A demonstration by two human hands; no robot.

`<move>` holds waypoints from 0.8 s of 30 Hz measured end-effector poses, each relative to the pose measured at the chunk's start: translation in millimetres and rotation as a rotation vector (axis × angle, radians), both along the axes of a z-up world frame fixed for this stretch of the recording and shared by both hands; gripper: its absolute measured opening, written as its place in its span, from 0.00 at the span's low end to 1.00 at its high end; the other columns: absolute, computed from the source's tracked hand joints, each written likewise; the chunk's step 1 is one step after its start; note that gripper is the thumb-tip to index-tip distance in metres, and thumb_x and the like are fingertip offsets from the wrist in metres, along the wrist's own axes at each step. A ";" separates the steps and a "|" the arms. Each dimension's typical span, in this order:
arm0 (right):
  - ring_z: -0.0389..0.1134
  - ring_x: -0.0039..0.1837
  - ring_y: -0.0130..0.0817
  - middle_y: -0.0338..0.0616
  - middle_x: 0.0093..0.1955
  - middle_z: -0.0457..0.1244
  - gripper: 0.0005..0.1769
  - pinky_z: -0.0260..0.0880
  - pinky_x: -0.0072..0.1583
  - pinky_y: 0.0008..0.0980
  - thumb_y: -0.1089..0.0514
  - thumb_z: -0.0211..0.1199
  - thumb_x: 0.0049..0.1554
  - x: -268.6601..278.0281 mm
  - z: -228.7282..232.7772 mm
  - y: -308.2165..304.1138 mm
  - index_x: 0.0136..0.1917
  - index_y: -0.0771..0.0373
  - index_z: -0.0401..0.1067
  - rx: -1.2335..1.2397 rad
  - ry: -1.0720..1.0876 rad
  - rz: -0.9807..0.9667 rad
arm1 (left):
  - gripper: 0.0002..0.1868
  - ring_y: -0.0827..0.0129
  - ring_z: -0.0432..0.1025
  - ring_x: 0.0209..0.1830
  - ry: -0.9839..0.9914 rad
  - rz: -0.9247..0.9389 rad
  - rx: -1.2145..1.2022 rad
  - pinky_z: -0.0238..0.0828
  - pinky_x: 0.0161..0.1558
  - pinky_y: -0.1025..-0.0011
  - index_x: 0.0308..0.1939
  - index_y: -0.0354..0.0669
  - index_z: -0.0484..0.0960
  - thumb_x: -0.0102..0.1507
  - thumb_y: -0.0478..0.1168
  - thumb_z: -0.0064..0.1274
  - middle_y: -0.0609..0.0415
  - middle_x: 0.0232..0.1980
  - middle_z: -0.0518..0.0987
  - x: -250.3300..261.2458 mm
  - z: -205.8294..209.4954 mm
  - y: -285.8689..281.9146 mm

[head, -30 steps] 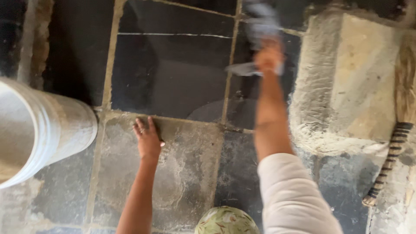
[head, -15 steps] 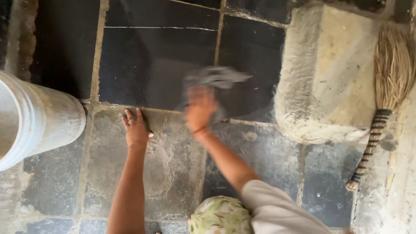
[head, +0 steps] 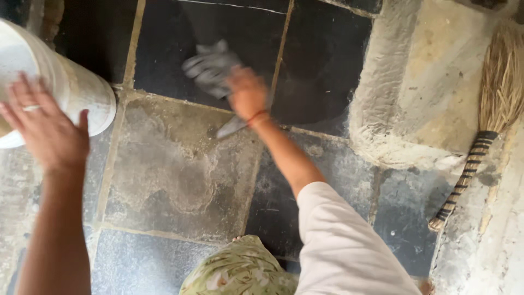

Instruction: The person cleans a dark-tiled floor by hand using a damp cloth. The person repeatedly wrings the cloth in a white bucket of soapy water, scrubs individual floor tiles and along the baseboard, and moves the bucket as they progress across the room.

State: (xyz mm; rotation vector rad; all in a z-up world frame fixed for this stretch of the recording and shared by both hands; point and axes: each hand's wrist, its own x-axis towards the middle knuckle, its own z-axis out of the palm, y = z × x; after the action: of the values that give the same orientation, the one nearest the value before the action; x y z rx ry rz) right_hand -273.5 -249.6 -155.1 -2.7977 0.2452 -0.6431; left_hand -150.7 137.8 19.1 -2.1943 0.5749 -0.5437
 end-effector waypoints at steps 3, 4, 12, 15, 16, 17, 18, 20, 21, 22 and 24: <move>0.59 0.74 0.48 0.39 0.73 0.61 0.28 0.58 0.69 0.62 0.51 0.69 0.48 -59.5 -16.4 -87.9 0.64 0.46 0.75 -0.048 0.101 -0.341 | 0.51 0.42 0.53 0.78 0.373 -0.043 -0.726 0.43 0.77 0.51 0.80 0.24 0.60 0.68 0.64 0.48 0.28 0.75 0.63 14.9 5.2 24.4; 0.58 0.74 0.51 0.43 0.75 0.60 0.30 0.60 0.68 0.58 0.52 0.66 0.50 -88.8 -24.8 -110.6 0.68 0.47 0.74 -0.087 0.098 -0.425 | 0.45 0.37 0.62 0.68 0.528 0.195 -0.788 0.56 0.65 0.46 0.75 0.27 0.64 0.68 0.62 0.51 0.26 0.67 0.69 19.4 0.2 33.7; 0.51 0.77 0.57 0.45 0.80 0.55 0.32 0.54 0.70 0.62 0.50 0.60 0.54 -231.7 -66.3 -91.3 0.72 0.46 0.69 -0.011 0.102 -1.049 | 0.21 0.50 0.77 0.45 0.412 -0.056 -0.778 0.68 0.62 0.51 0.46 0.38 0.75 0.76 0.53 0.56 0.39 0.43 0.83 55.1 -79.8 67.5; 0.50 0.79 0.56 0.45 0.81 0.53 0.30 0.51 0.72 0.67 0.51 0.59 0.58 -203.9 -61.9 -21.5 0.74 0.42 0.68 -0.025 0.084 -1.033 | 0.24 0.51 0.78 0.41 0.279 -0.075 -0.612 0.66 0.47 0.53 0.48 0.42 0.76 0.72 0.60 0.54 0.45 0.38 0.83 64.5 -84.5 61.3; 0.50 0.79 0.56 0.45 0.81 0.53 0.30 0.51 0.72 0.67 0.51 0.59 0.58 -186.9 -59.5 4.3 0.74 0.42 0.68 -0.025 0.066 -1.017 | 0.24 0.51 0.78 0.40 0.281 -0.065 -0.602 0.66 0.45 0.54 0.47 0.43 0.77 0.69 0.62 0.53 0.45 0.38 0.83 59.4 -84.9 57.4; 0.48 0.77 0.59 0.49 0.80 0.51 0.36 0.49 0.70 0.71 0.48 0.62 0.52 -168.6 -58.3 31.7 0.74 0.45 0.65 0.018 0.155 -0.947 | 0.24 0.50 0.78 0.40 0.341 -0.067 -0.671 0.66 0.46 0.53 0.46 0.41 0.76 0.70 0.60 0.52 0.45 0.38 0.83 56.4 -81.3 56.2; 0.46 0.76 0.63 0.52 0.78 0.49 0.42 0.46 0.67 0.75 0.45 0.66 0.45 -159.7 -62.6 70.8 0.73 0.47 0.62 0.067 0.261 -0.885 | 0.22 0.50 0.78 0.41 0.334 -0.112 -0.692 0.66 0.47 0.54 0.46 0.41 0.76 0.70 0.58 0.53 0.44 0.38 0.83 48.5 -77.5 59.8; 0.48 0.80 0.61 0.52 0.80 0.50 0.40 0.51 0.70 0.73 0.45 0.63 0.49 -135.6 -69.9 141.3 0.74 0.47 0.61 0.021 0.176 -0.666 | 0.19 0.50 0.77 0.43 0.358 -0.173 -0.732 0.66 0.49 0.55 0.46 0.40 0.76 0.70 0.54 0.53 0.43 0.39 0.83 28.0 -67.5 70.8; 0.48 0.78 0.63 0.54 0.80 0.50 0.40 0.50 0.68 0.75 0.47 0.65 0.50 -130.2 -73.3 179.4 0.75 0.48 0.61 -0.015 0.171 -0.526 | 0.18 0.50 0.77 0.44 0.390 -0.191 -0.752 0.67 0.50 0.56 0.46 0.41 0.76 0.71 0.53 0.54 0.42 0.40 0.83 17.5 -61.0 77.8; 0.48 0.77 0.66 0.55 0.79 0.51 0.41 0.49 0.66 0.78 0.49 0.66 0.50 -125.1 -73.1 210.4 0.76 0.49 0.62 -0.061 0.157 -0.388 | 0.18 0.50 0.77 0.44 0.377 -0.196 -0.757 0.67 0.50 0.56 0.46 0.41 0.76 0.71 0.53 0.54 0.42 0.40 0.83 8.7 -53.2 82.4; 0.52 0.75 0.63 0.52 0.78 0.53 0.40 0.54 0.68 0.72 0.54 0.67 0.48 -123.7 -69.5 261.9 0.74 0.48 0.65 -0.036 0.220 -0.104 | 0.19 0.50 0.76 0.45 0.400 -0.251 -0.800 0.66 0.50 0.56 0.44 0.40 0.76 0.64 0.53 0.56 0.43 0.38 0.83 -17.3 -43.2 100.1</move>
State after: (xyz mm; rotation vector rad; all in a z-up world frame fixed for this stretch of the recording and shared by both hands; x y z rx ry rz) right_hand -397.3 12.3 -224.6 -2.9059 0.4273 -0.3637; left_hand -168.0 238.0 -24.2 -3.0502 0.9766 -0.5193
